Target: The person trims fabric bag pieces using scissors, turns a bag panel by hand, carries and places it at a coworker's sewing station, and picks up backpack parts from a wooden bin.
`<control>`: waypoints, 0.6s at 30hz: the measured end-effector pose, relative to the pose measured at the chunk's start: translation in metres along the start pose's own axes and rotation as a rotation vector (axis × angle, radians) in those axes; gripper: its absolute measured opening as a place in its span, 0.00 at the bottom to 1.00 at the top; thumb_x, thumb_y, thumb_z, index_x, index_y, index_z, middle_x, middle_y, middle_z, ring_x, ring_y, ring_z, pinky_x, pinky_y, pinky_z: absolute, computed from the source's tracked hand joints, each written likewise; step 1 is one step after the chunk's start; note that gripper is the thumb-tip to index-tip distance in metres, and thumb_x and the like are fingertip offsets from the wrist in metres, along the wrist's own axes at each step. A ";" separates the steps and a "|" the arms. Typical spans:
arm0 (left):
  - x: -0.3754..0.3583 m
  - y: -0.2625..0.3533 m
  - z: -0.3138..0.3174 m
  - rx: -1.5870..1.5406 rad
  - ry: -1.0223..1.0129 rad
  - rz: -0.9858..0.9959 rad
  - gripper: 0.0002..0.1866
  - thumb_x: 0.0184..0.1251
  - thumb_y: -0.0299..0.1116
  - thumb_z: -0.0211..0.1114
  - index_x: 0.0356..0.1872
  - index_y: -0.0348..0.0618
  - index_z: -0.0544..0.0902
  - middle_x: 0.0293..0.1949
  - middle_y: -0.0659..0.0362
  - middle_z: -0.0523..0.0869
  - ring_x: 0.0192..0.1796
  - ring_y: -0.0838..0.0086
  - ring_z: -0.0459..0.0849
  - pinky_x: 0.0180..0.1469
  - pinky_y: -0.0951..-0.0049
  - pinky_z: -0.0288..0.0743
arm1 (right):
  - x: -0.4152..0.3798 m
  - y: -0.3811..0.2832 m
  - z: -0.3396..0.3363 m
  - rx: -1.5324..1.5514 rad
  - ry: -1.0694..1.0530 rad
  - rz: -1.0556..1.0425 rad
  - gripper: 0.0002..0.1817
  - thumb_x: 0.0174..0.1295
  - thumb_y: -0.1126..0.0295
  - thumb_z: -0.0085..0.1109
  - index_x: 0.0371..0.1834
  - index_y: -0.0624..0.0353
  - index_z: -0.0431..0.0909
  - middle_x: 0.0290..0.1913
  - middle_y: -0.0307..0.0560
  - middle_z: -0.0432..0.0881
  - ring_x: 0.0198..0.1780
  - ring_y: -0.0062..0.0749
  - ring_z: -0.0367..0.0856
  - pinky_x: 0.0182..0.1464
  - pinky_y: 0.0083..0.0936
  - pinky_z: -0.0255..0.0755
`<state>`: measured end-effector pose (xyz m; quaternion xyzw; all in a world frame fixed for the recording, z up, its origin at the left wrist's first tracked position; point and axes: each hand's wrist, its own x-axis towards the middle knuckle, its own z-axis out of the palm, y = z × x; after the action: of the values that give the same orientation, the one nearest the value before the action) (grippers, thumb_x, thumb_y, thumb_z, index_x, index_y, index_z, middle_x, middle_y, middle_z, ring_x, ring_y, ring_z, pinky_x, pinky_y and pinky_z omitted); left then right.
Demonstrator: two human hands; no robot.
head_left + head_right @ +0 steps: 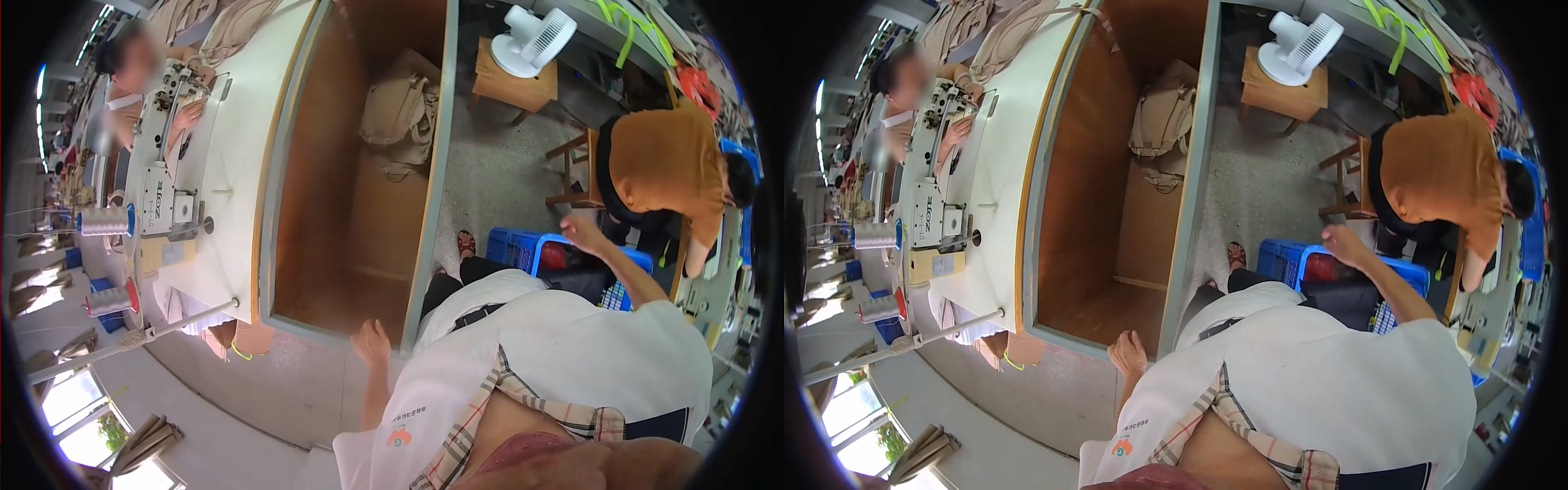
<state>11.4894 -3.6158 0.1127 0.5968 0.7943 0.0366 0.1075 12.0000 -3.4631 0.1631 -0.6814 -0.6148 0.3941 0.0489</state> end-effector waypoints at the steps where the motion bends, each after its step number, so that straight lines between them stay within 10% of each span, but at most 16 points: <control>1: 0.000 -0.002 0.001 -0.001 -0.006 0.002 0.10 0.59 0.36 0.54 0.32 0.41 0.77 0.28 0.51 0.81 0.32 0.57 0.78 0.38 0.61 0.65 | 0.028 -0.023 -0.018 -0.090 -0.025 -0.051 0.12 0.45 0.71 0.56 0.34 0.63 0.76 0.25 0.55 0.77 0.29 0.45 0.77 0.34 0.34 0.69; 11: 0.018 0.003 -0.006 0.054 -0.169 -0.087 0.11 0.60 0.36 0.53 0.36 0.41 0.78 0.34 0.52 0.82 0.36 0.58 0.79 0.39 0.61 0.68 | 0.170 -0.131 -0.058 -0.071 -0.226 -0.300 0.13 0.50 0.73 0.54 0.40 0.65 0.75 0.26 0.54 0.78 0.28 0.40 0.78 0.34 0.28 0.71; 18: 0.115 0.124 0.013 -0.430 0.012 -0.681 0.17 0.63 0.36 0.52 0.48 0.35 0.74 0.45 0.45 0.78 0.47 0.55 0.77 0.50 0.62 0.70 | 0.279 -0.198 -0.114 -0.128 -0.391 -0.448 0.12 0.53 0.74 0.53 0.40 0.67 0.74 0.22 0.48 0.77 0.24 0.27 0.74 0.30 0.23 0.69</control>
<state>11.5779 -3.4716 0.1086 0.2631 0.9215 0.1675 0.2312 11.8908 -3.1238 0.2170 -0.4414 -0.7713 0.4577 -0.0279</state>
